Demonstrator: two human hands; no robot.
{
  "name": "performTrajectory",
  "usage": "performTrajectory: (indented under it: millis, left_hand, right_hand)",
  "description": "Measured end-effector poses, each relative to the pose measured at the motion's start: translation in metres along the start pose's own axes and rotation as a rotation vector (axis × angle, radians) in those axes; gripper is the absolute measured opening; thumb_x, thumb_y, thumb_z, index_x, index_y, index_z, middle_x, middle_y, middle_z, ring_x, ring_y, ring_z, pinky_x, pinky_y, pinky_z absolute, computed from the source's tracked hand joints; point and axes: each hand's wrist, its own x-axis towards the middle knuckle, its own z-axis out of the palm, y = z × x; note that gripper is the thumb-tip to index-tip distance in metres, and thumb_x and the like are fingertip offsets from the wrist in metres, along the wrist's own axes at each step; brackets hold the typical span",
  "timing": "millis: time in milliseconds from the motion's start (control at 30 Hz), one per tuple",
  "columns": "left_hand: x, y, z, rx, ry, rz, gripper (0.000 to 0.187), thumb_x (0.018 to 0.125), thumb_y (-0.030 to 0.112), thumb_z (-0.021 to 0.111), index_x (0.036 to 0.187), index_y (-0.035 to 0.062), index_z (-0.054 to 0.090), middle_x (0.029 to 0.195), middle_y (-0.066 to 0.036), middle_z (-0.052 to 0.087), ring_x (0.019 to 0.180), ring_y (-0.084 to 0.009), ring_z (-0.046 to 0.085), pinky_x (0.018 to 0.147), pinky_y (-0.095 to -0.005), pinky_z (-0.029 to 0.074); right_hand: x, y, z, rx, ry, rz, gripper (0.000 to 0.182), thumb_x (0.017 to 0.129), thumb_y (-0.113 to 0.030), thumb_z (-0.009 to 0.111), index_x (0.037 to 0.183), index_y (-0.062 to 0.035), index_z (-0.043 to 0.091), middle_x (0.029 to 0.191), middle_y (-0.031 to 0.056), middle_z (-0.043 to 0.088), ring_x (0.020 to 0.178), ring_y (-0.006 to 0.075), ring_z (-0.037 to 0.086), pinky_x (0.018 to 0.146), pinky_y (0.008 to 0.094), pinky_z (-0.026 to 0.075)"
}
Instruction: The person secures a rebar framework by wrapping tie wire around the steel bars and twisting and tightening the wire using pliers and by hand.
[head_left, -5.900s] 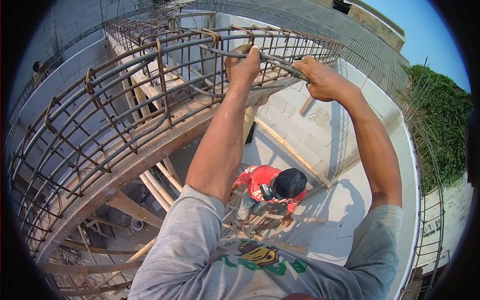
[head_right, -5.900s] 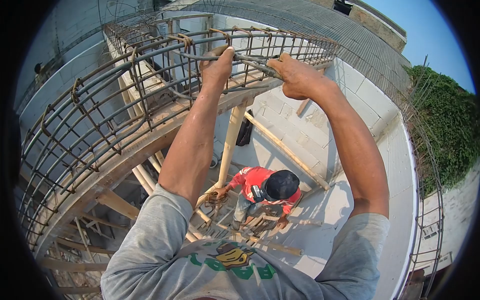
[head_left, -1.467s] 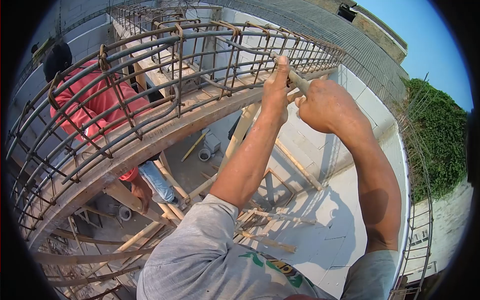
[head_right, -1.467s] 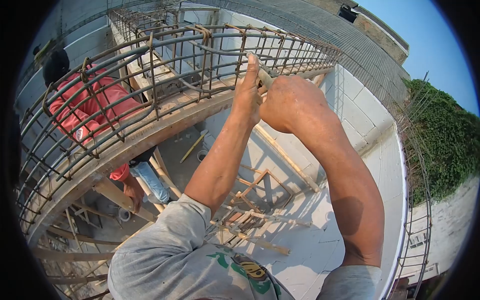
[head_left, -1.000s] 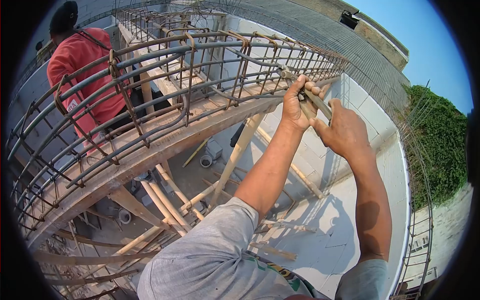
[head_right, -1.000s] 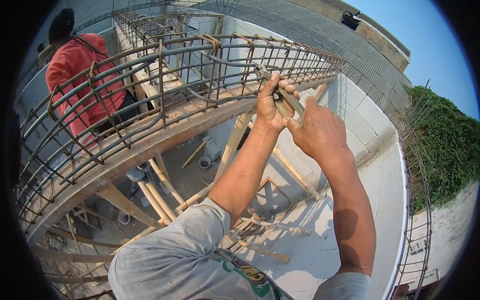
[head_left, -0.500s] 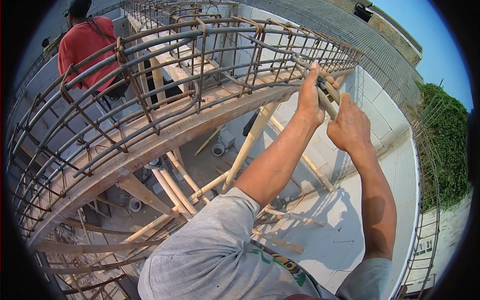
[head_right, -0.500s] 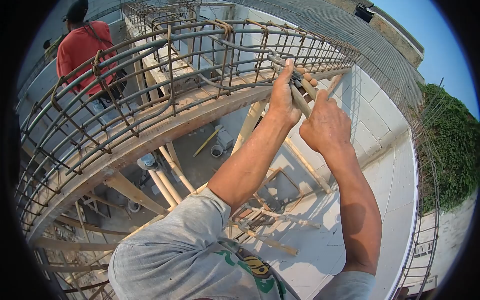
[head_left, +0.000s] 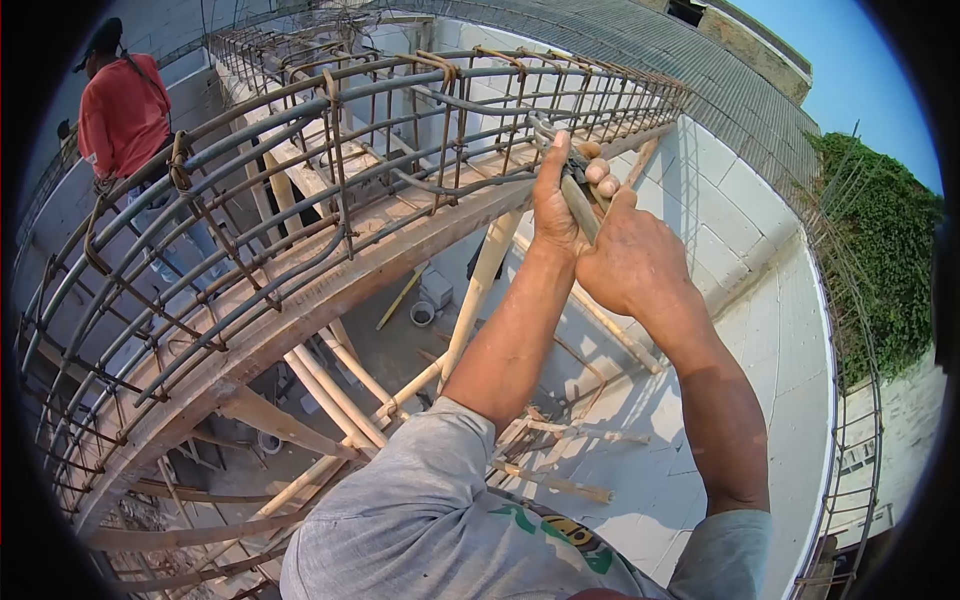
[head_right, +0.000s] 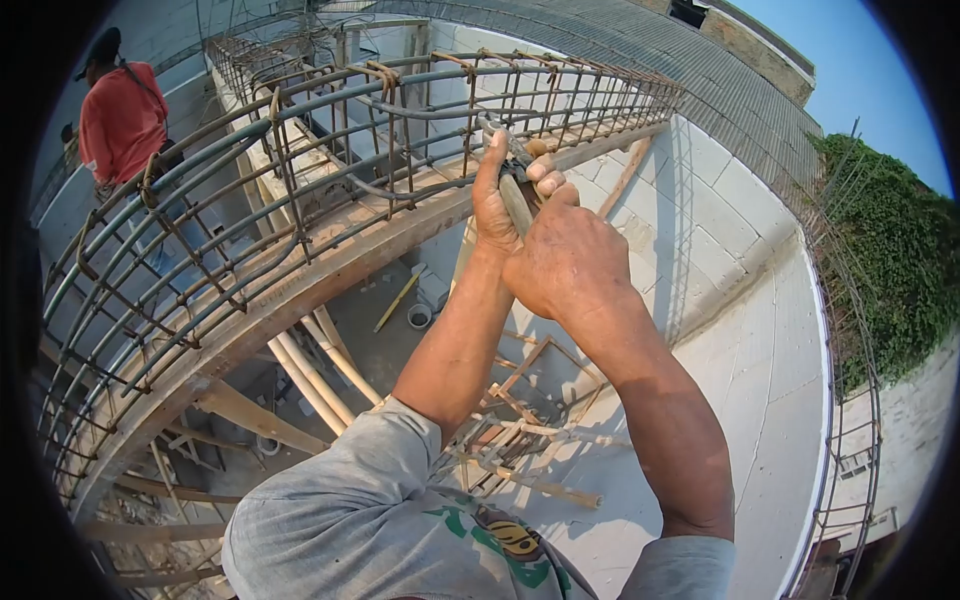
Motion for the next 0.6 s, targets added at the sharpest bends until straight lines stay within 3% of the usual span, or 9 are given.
performTrajectory:
  millis: [33,133,267,367,467,500,600]
  left_hand:
    - [0.0,0.004,0.001,0.124,0.048,0.016,0.033,0.088,0.039,0.065,0.083,0.009,0.054,0.059,-0.003,0.051,0.053,-0.0161,0.054,0.047,-0.0278,0.048]
    - [0.001,0.013,0.002,0.249,0.119,-0.008,0.03,0.087,0.036,0.066,0.082,0.0102,0.053,0.058,-0.003,0.05,0.051,-0.0158,0.052,0.046,-0.028,0.047]
    - [0.007,0.008,0.005,0.458,0.252,0.112,0.036,0.088,0.041,0.066,0.08,0.0103,0.049,0.062,-0.003,0.049,0.048,-0.0143,0.049,0.044,-0.0265,0.044]
    - [0.001,0.004,0.019,0.688,0.374,0.142,0.046,0.084,0.05,0.069,0.081,0.0085,0.049,0.058,-0.003,0.048,0.047,-0.0153,0.05,0.043,-0.0258,0.045]
    - [0.0,0.008,0.012,0.9,0.395,0.141,0.057,0.078,0.062,0.069,0.082,0.009,0.049,0.06,-0.004,0.049,0.051,-0.0163,0.053,0.047,-0.0277,0.048]
    - [0.0,0.011,0.008,0.924,0.356,0.093,0.067,0.073,0.07,0.068,0.088,0.007,0.051,0.066,-0.005,0.051,0.061,-0.0179,0.058,0.055,-0.0316,0.053]
    - [-0.007,0.01,-0.001,0.94,0.328,0.105,0.072,0.073,0.072,0.067,0.096,0.0049,0.053,0.074,-0.006,0.054,0.074,-0.0193,0.061,0.065,-0.0345,0.055]
  right_hand:
    - [0.001,-0.001,0.001,0.012,-0.022,0.005,0.05,0.077,-0.017,0.059,0.113,0.0145,0.045,0.093,0.0302,0.065,0.095,0.0424,0.064,0.087,0.0456,0.051]
    - [0.005,0.003,0.003,0.092,-0.042,-0.004,0.052,0.077,-0.019,0.059,0.114,0.0155,0.048,0.096,0.0302,0.065,0.097,0.0418,0.064,0.089,0.0448,0.05]
    - [0.017,0.022,0.002,0.201,-0.108,-0.061,0.052,0.077,-0.023,0.061,0.11,0.0154,0.052,0.098,0.0288,0.065,0.098,0.0403,0.062,0.088,0.0431,0.048]
    - [0.035,0.049,0.022,0.379,-0.116,-0.116,0.046,0.078,-0.025,0.063,0.104,0.012,0.055,0.082,0.0192,0.064,0.072,0.0297,0.064,0.067,0.0377,0.051]
    - [0.028,0.054,0.011,0.774,-0.323,-0.049,0.033,0.079,-0.024,0.063,0.092,0.0058,0.058,0.067,0.0081,0.055,0.046,0.0157,0.052,0.042,0.0302,0.041]
    - [0.029,0.058,0.017,0.912,-0.318,-0.068,0.023,0.079,-0.021,0.063,0.084,0.0004,0.058,0.06,0.0015,0.048,0.036,0.0069,0.039,0.032,0.0259,0.028]
    - [0.037,0.072,0.021,1.079,-0.408,-0.106,0.021,0.079,-0.02,0.065,0.08,0.0003,0.058,0.059,0.0028,0.049,0.037,0.0089,0.042,0.033,0.0254,0.029]
